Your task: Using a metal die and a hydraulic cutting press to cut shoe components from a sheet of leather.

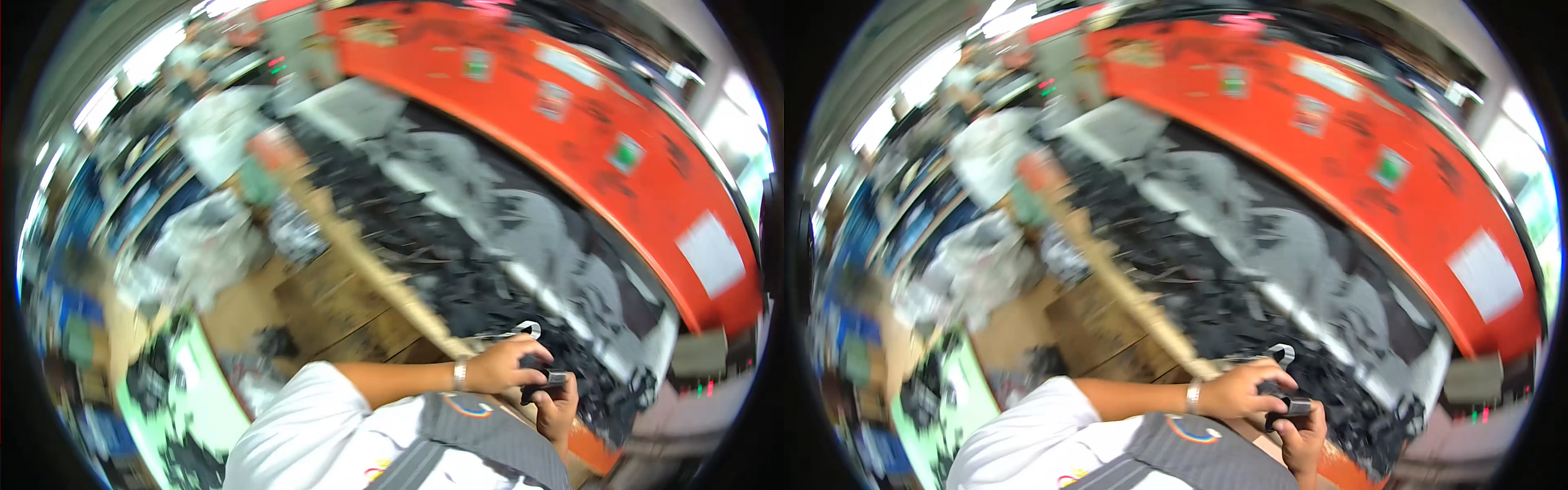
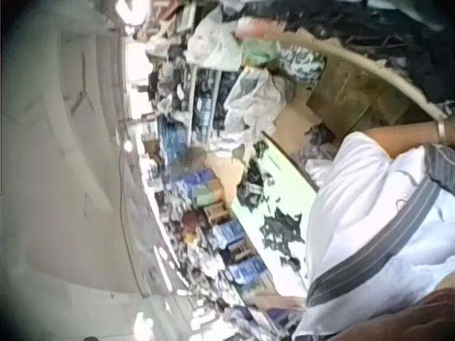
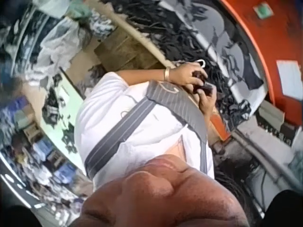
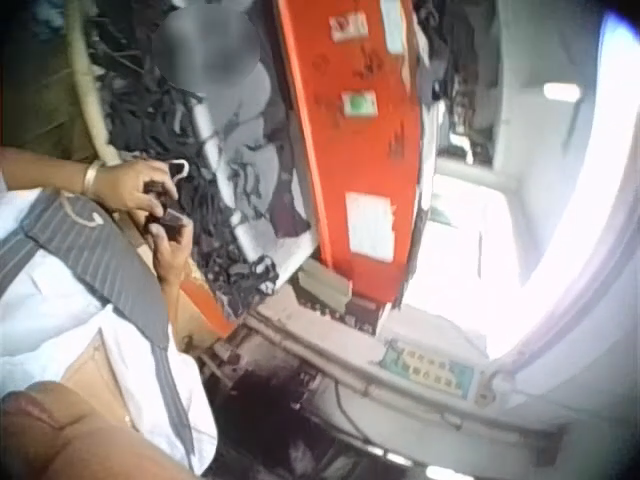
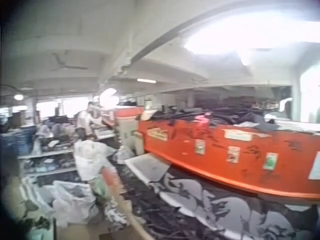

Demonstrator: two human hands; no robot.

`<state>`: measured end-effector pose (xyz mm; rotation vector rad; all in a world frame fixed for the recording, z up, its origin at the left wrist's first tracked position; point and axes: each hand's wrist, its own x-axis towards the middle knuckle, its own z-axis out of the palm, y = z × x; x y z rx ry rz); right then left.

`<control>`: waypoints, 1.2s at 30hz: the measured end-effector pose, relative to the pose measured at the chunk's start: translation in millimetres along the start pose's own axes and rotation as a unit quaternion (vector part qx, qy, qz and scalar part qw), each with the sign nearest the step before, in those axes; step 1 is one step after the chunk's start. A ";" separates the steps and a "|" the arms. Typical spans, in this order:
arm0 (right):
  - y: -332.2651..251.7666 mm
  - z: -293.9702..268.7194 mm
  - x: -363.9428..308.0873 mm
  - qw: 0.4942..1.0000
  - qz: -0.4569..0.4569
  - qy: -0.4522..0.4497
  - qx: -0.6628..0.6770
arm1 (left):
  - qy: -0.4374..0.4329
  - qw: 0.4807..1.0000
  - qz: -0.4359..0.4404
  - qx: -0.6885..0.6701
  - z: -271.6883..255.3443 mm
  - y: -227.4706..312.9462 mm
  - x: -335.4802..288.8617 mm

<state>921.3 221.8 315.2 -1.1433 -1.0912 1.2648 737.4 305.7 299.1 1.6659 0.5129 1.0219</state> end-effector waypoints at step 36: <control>70.5 34.0 7.1 0.775 -0.161 0.137 -0.596 | 0.749 0.599 -0.283 -0.011 -254.9 -69.6 -678.7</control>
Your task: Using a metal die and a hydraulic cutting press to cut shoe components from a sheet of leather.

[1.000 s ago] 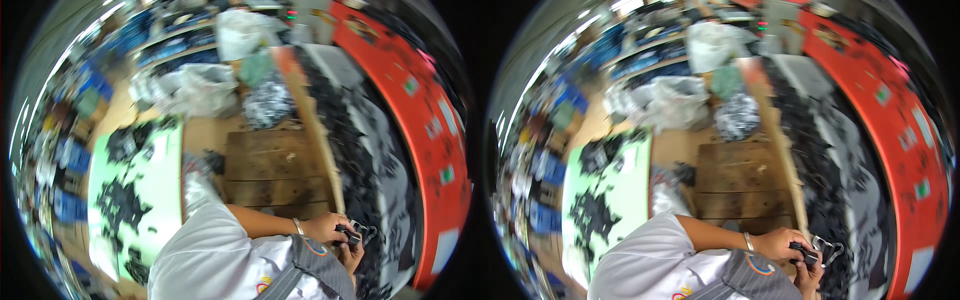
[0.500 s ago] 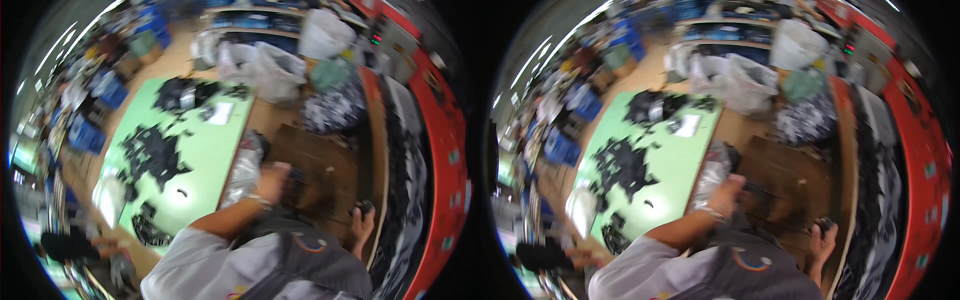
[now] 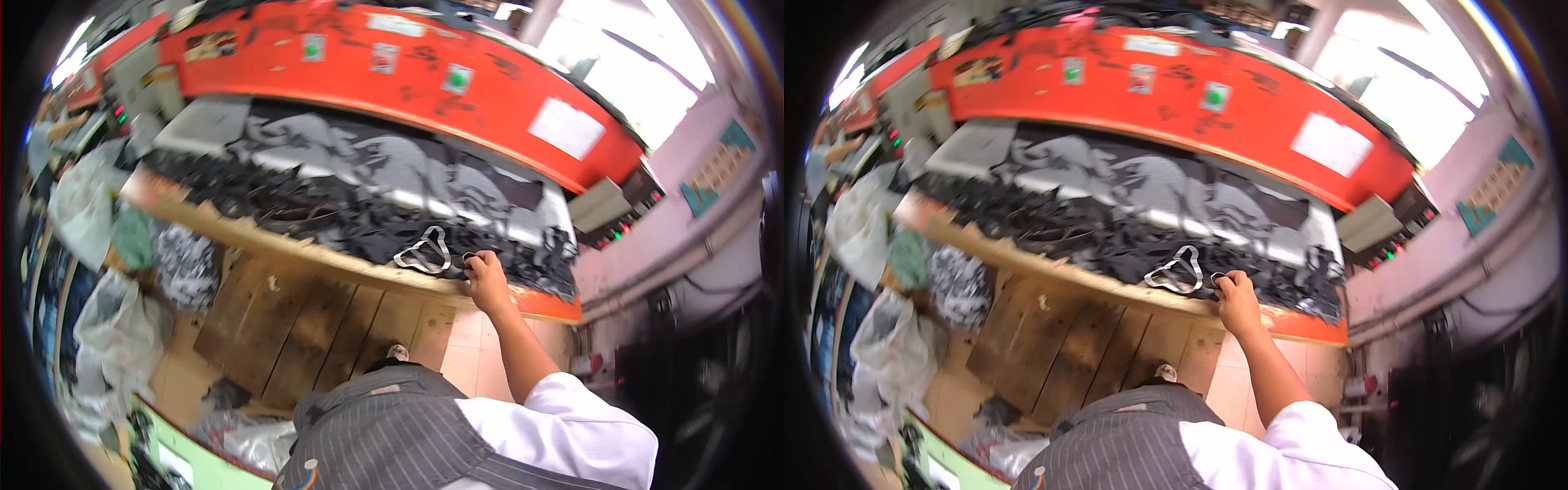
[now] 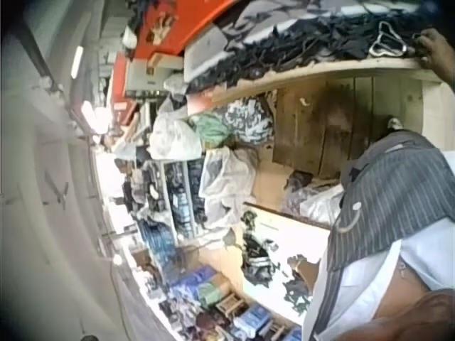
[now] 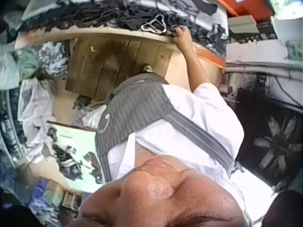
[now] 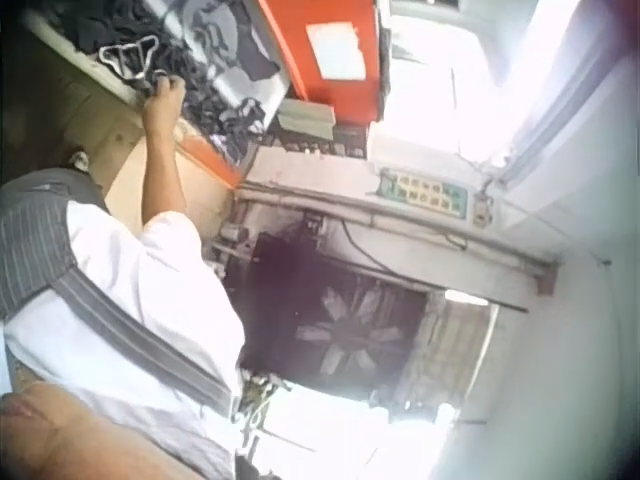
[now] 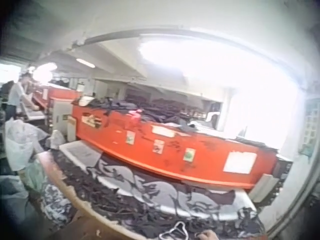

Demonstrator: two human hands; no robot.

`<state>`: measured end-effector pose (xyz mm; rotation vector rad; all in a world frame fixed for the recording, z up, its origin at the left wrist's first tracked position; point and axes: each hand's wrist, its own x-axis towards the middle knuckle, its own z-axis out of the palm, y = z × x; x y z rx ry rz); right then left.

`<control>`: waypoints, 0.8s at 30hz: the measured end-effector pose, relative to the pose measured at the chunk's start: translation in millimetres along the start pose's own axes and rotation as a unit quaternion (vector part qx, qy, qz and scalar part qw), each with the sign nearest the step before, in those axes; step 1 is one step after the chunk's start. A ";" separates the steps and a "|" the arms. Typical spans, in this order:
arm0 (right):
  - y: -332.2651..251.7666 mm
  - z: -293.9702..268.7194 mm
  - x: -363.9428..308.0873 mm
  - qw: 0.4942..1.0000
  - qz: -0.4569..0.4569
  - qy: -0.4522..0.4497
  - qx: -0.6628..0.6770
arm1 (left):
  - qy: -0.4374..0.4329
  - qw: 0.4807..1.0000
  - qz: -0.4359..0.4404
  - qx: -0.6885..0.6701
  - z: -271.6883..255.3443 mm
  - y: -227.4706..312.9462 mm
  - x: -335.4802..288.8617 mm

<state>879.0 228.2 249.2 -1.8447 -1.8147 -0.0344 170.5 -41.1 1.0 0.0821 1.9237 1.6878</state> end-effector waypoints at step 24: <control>237.8 -113.9 102.2 0.991 0.078 -0.073 0.078 | -0.542 0.569 0.495 0.371 611.9 136.4 -404.0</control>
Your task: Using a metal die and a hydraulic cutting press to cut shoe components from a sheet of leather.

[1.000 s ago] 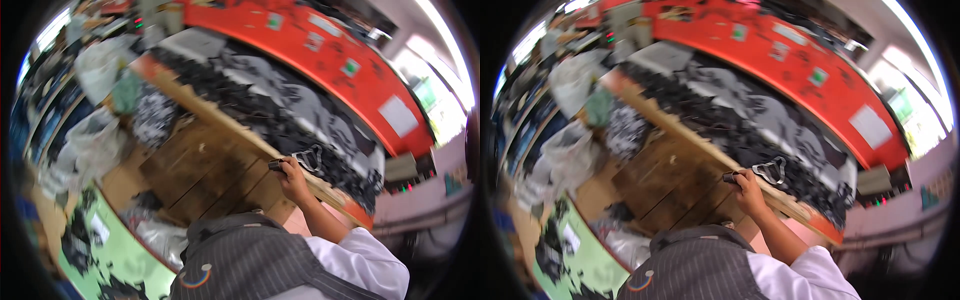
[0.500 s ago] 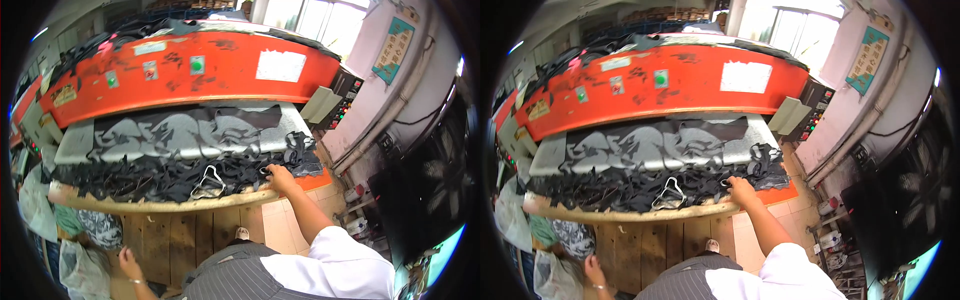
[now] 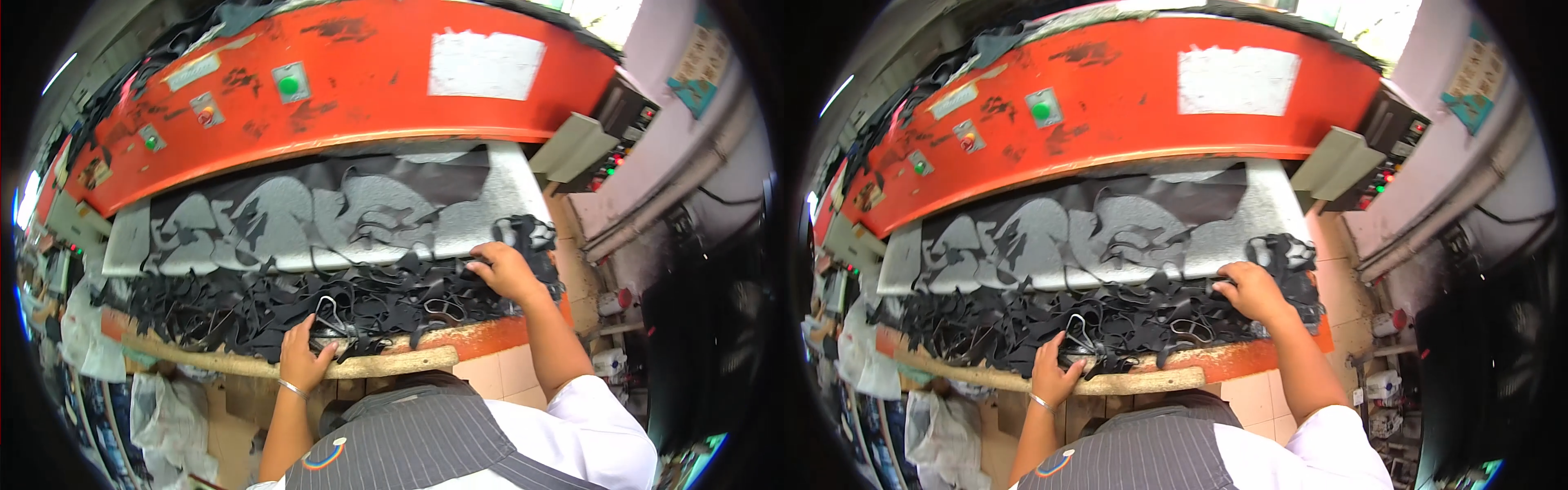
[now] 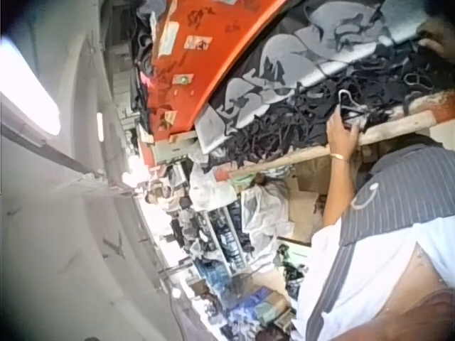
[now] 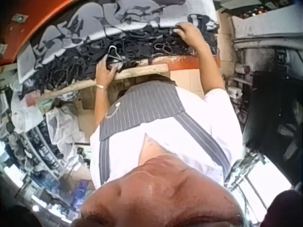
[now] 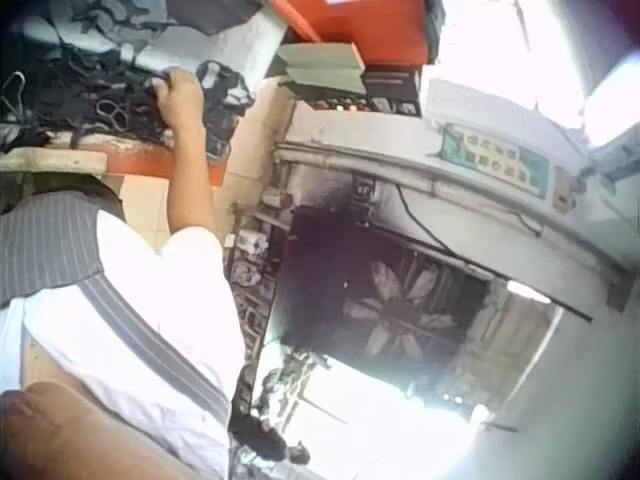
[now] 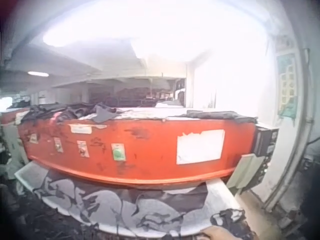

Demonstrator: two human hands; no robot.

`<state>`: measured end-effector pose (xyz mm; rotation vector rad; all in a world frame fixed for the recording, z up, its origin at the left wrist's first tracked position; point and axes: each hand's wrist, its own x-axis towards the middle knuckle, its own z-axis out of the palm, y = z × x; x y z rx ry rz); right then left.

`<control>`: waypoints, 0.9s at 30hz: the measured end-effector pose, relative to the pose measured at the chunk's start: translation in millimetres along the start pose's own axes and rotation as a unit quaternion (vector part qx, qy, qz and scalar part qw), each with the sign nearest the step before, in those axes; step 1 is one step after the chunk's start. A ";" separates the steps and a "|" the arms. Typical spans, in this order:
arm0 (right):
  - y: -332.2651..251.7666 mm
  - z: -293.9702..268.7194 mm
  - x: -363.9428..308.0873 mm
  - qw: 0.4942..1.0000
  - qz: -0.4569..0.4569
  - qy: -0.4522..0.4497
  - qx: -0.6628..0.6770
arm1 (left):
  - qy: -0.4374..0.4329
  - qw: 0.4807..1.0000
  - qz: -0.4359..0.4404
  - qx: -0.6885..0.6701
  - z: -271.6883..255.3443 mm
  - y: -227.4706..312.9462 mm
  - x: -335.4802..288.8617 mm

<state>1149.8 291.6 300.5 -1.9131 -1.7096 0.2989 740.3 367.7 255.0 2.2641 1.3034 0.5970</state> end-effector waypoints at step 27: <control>-117.9 86.8 57.8 0.923 -0.334 -0.176 0.073 | 0.292 0.934 -0.193 -0.066 -115.4 -113.9 -6.3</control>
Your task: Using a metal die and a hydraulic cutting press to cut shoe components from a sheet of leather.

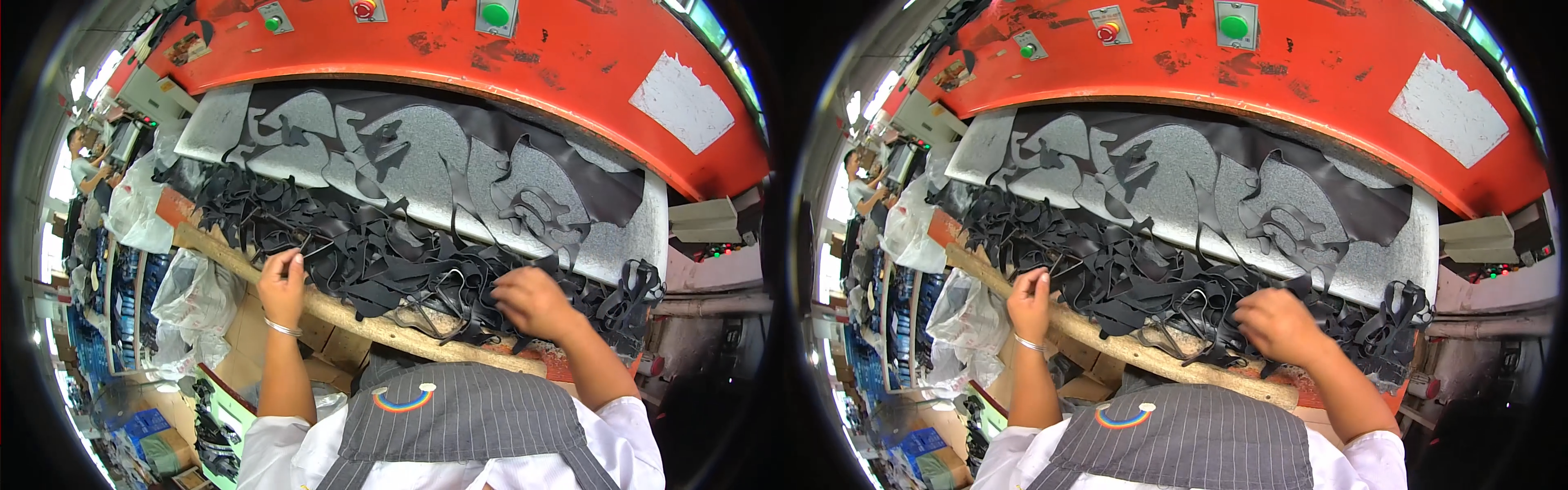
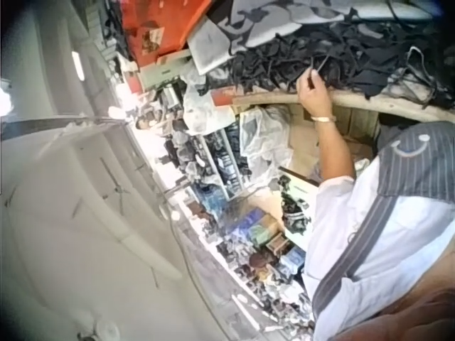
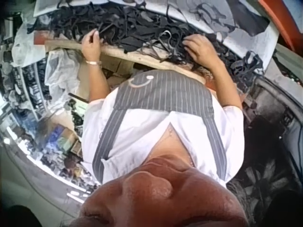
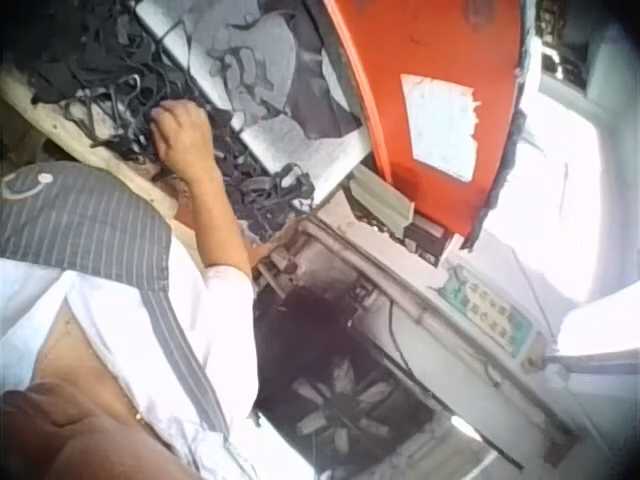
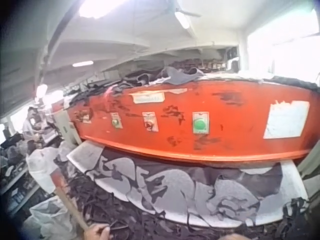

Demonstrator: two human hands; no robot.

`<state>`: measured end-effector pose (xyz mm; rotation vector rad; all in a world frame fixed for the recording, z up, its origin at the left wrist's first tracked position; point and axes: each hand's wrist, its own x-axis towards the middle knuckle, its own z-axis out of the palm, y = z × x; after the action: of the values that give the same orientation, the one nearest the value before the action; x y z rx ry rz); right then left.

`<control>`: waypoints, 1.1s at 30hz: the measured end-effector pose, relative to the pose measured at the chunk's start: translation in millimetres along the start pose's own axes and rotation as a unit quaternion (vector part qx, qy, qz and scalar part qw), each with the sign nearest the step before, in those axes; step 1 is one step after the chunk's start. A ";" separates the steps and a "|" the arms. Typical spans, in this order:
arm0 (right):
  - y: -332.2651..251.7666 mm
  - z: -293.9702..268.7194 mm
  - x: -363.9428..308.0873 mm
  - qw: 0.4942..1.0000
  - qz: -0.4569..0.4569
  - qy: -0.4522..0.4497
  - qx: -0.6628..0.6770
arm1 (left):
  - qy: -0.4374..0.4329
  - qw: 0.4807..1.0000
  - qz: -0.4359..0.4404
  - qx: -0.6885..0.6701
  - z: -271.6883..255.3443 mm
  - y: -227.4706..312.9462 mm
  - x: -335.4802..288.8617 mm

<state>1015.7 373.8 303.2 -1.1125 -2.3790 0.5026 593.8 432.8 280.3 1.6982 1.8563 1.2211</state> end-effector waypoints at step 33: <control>176.0 -98.4 -61.5 0.872 0.385 0.259 -0.154 | -0.369 0.839 0.399 -0.036 393.0 211.1 8.1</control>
<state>1212.9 444.8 280.2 -2.0482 -1.5110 0.0291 1016.5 562.6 220.4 2.5117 0.6337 0.6364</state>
